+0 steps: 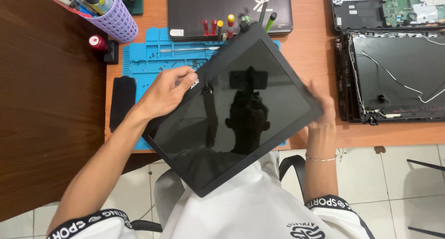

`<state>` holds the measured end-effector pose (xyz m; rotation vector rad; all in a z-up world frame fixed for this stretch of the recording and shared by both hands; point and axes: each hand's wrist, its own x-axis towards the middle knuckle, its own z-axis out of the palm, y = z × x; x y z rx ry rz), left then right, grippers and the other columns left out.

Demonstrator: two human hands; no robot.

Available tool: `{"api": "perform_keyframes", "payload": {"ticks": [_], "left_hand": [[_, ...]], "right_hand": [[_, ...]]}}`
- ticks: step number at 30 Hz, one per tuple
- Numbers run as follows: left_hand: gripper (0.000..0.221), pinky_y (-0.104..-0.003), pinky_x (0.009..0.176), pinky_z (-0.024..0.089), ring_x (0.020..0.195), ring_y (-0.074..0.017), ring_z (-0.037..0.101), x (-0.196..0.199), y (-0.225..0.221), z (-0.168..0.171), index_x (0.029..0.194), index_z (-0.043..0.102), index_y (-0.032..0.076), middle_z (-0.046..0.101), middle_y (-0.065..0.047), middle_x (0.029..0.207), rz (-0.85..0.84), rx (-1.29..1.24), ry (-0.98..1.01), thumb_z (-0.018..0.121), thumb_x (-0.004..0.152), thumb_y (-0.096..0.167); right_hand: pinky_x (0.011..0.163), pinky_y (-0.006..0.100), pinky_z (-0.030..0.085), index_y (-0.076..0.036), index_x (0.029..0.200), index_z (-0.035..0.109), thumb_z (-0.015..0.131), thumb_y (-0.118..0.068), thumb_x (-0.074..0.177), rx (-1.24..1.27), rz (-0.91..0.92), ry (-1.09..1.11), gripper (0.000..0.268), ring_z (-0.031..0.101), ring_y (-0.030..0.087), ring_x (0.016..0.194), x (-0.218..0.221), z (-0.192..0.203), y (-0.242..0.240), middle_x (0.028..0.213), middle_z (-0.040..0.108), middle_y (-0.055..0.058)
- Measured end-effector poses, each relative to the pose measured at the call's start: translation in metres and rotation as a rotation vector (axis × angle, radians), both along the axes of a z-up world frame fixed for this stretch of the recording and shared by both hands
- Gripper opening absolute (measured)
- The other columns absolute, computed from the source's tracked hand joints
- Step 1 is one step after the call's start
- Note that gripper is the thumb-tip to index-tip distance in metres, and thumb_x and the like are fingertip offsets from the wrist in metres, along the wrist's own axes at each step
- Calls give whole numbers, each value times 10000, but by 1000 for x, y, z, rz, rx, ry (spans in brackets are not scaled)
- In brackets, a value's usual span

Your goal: The person manipulates internal components of a laptop, including the fan and motherboard area, then picks up and aligns a plastic bezel onto the display panel of a laptop lid.

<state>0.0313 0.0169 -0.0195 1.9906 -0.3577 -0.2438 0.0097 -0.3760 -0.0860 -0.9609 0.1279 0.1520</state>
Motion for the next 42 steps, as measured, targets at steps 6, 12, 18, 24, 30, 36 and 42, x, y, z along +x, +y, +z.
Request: {"api": "perform_keyframes", "payload": {"ticks": [6,12,18,24,30,36,42], "left_hand": [[277,-237,590,348,712,-22,390,-32,-3,-23,992,632,-1,489,70,755,277,-183,25,532,1071,245],[311,-221,623,340,728,-16,388,-64,-14,-46,1006,610,9,441,76,770,398,-306,55,507,1112,283],[301,-215,623,346,729,-11,399,-73,-22,-47,1018,612,31,474,84,789,491,-406,94,487,1102,291],[284,-218,648,346,753,-13,383,-83,-33,-48,1004,578,40,448,77,802,578,-458,42,466,1127,270],[182,-262,677,464,811,-75,530,-85,-29,-25,1076,546,96,540,34,880,562,-327,159,476,1050,261],[192,-422,1066,455,1215,-273,562,-46,1,29,1257,553,29,584,-153,1211,506,195,-789,592,1115,153],[268,-414,828,510,979,-308,671,34,15,53,1232,637,-1,707,-144,1062,69,292,-566,598,1078,215]], "right_hand": [[637,310,605,60,1316,613,698,-455,1008,455,192,-218,606,731,283,913,-1,17,31,1151,710,224],[985,344,562,-2,1448,452,708,-238,917,-196,48,-25,635,613,205,1220,-28,-12,48,1338,600,112],[951,358,551,54,1423,512,683,-251,965,-324,-1,-58,576,627,226,1144,-21,-2,60,1255,636,158],[1104,331,462,57,1493,437,639,-254,979,-322,90,-106,634,553,224,1326,-25,13,68,1422,583,174],[1155,333,409,80,1516,433,588,-266,1024,-452,89,-224,622,527,231,1363,-16,15,56,1467,569,187],[1149,319,396,72,1537,396,585,-283,1025,-452,256,-254,651,518,207,1354,7,19,34,1476,555,167],[1112,319,428,71,1543,420,593,-301,1027,-504,421,-251,659,549,188,1303,39,28,22,1451,587,164]]}}
